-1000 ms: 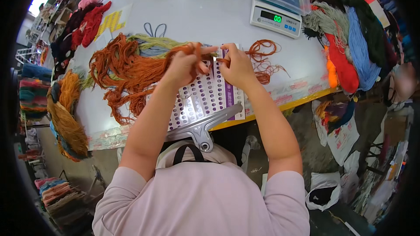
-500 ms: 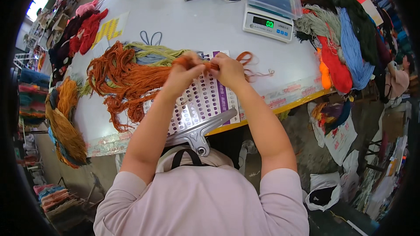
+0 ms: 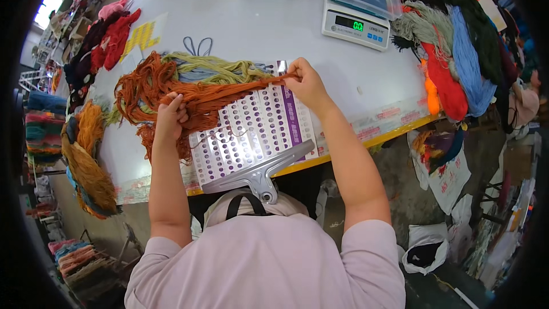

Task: Sorting and weighing bundles of yarn against a color reference chart.

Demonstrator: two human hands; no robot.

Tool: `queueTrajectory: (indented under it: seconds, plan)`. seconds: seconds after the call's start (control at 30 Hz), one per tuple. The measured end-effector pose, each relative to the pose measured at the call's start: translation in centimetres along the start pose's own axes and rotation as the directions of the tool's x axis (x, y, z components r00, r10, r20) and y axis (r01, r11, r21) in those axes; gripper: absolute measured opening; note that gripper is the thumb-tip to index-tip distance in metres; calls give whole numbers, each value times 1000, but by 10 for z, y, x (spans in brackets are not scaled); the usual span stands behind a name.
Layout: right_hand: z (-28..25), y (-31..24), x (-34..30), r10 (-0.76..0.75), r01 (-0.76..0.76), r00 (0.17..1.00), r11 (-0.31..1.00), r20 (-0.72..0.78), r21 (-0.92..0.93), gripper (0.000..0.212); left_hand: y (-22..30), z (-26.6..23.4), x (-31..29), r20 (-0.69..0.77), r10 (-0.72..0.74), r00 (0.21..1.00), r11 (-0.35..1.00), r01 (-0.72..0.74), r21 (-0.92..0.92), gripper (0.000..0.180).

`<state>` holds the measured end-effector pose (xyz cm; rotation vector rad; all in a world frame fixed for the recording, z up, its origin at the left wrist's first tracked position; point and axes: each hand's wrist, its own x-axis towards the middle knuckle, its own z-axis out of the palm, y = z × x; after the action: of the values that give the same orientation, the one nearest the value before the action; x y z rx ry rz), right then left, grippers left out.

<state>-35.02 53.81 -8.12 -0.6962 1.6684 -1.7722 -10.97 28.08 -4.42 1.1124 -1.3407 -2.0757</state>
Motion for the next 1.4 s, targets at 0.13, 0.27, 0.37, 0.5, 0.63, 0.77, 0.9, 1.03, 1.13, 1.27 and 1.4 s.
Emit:
queueTrajectory:
  seconds: [0.13,0.27,0.37,0.5,0.63,0.77,0.9,1.03,1.13,1.27,1.4]
  plan:
    - [-2,5,3,-33,22,996,992,-87,-121,16,10,-20,2,-14,30,999,999,-31,-38,16]
    - [2,9,5,-6,-17,996,966,-88,-256,16,23,-44,-7,-104,17,994,981,-36,-191,11]
    - [10,3,3,-15,-7,999,866,-40,-501,22,37,-62,-10,-124,76,989,936,-114,-332,9]
    - [21,-18,0,5,-19,1000,687,-21,-726,30,81,-68,-17,-120,275,954,873,-300,-385,8]
    - [21,-22,0,-63,13,997,598,-32,-802,35,119,-97,2,-41,369,929,837,-351,-420,12]
    - [21,-16,-1,-86,24,996,590,-34,-807,32,105,-91,46,-277,726,629,650,-496,576,24]
    - [20,-5,-5,-126,10,988,634,-90,-773,25,80,6,31,-83,618,782,721,-522,456,22]
    - [26,-2,-7,-223,12,962,612,-158,-791,19,2,116,13,487,414,769,505,-639,580,24]
    - [29,0,-7,-265,23,949,598,-170,-801,17,-35,145,11,626,442,643,221,-754,619,19]
    - [30,3,-5,-302,38,937,591,-177,-806,15,-55,149,27,675,464,574,-52,-742,668,11]
    - [29,3,-7,-321,36,927,589,-193,-807,14,-52,144,37,585,498,640,-128,-613,779,15]
